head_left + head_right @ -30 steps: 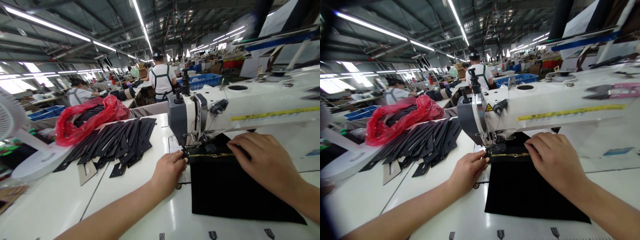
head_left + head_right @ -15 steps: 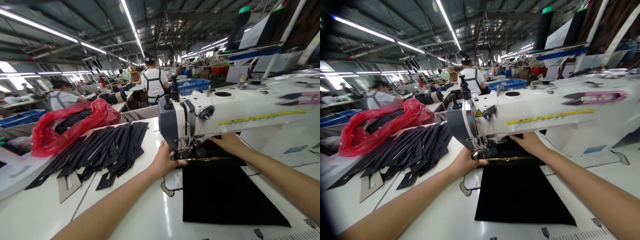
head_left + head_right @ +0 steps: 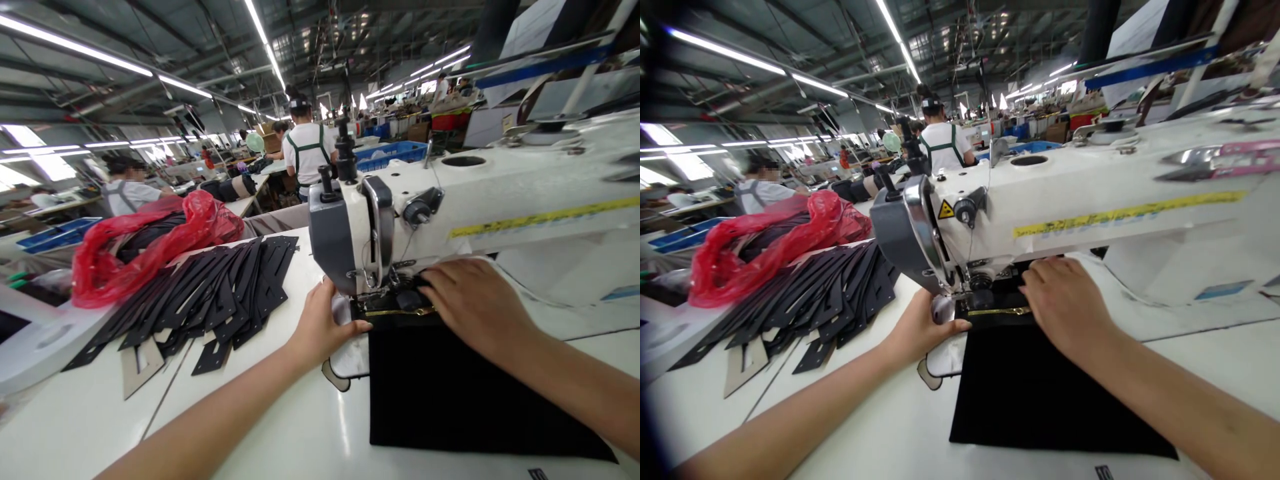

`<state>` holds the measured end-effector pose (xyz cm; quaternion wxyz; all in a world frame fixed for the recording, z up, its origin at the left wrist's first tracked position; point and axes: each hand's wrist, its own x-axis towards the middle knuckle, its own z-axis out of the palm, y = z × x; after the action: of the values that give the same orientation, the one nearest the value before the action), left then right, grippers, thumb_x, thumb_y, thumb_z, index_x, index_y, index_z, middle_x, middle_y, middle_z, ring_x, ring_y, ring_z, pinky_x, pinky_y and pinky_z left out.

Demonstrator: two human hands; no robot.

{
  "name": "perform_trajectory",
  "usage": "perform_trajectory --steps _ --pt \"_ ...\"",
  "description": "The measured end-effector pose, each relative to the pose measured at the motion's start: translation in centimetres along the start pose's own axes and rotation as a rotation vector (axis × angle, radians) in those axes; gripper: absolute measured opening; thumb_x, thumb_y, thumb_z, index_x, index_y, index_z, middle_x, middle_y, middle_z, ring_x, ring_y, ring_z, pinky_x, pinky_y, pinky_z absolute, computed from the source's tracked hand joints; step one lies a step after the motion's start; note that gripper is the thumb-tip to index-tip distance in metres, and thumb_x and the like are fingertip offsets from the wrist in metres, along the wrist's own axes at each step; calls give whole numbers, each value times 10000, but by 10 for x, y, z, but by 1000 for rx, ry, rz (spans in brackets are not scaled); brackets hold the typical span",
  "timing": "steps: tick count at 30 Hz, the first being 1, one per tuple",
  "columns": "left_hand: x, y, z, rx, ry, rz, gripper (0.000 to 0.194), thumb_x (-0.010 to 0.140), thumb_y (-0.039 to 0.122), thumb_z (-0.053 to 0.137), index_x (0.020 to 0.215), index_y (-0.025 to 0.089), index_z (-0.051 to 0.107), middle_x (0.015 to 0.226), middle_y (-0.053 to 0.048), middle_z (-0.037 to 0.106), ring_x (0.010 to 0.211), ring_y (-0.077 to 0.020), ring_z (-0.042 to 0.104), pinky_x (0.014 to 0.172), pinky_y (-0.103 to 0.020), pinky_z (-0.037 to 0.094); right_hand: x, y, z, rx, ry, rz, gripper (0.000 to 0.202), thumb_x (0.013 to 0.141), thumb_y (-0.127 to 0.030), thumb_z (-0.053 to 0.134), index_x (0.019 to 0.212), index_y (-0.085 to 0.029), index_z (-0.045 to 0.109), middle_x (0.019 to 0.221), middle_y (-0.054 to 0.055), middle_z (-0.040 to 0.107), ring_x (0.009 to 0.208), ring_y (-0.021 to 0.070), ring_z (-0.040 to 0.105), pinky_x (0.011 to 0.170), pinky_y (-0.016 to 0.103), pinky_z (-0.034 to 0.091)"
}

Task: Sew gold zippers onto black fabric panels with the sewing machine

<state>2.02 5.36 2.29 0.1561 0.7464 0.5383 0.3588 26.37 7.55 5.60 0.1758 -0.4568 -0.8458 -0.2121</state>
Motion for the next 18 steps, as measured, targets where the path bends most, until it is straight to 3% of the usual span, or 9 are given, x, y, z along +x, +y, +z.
perform_trajectory --steps 2,5,8,11,15,18 --pt "4 -6 1 -124 -55 -9 558 646 268 784 1116 190 495 1118 -57 596 1042 -243 550 918 -376 429 -5 -23 -1 218 59 -137 130 837 -150 506 801 -132 630 826 105 644 778 230 599 735 372 481" --pt "9 -9 1 -146 -128 55 553 673 268 769 1148 186 497 1143 -65 598 1060 -240 551 955 -384 407 -10 -48 6 423 122 -210 183 850 -128 478 950 -122 631 942 106 664 858 209 617 783 349 510" --pt "10 -2 -3 65 -144 172 509 700 352 749 1129 190 528 1136 -81 609 1111 -272 522 1048 -476 283 -13 -55 16 466 143 -234 254 862 -99 431 1038 -85 614 1046 133 655 957 222 616 857 378 506" --pt "3 10 -7 272 -151 204 411 760 396 688 1077 173 550 1047 -92 645 1055 -274 562 1067 -540 215 -16 -51 21 471 138 -232 277 865 -94 423 1071 -57 604 1093 153 638 995 236 610 866 395 513" --pt "-18 17 -3 337 -53 202 319 799 319 657 1058 153 574 1114 -126 627 1094 -282 551 1002 -508 365 -16 -48 22 470 130 -246 283 872 -107 421 1077 -49 607 1090 158 639 986 240 617 857 401 522" --pt "-31 16 0 282 14 330 134 856 249 588 950 172 644 1096 -102 650 1021 -248 609 889 -408 492 -14 -49 20 461 113 -262 279 867 -98 416 1049 -70 626 1067 148 651 946 235 634 824 390 537"
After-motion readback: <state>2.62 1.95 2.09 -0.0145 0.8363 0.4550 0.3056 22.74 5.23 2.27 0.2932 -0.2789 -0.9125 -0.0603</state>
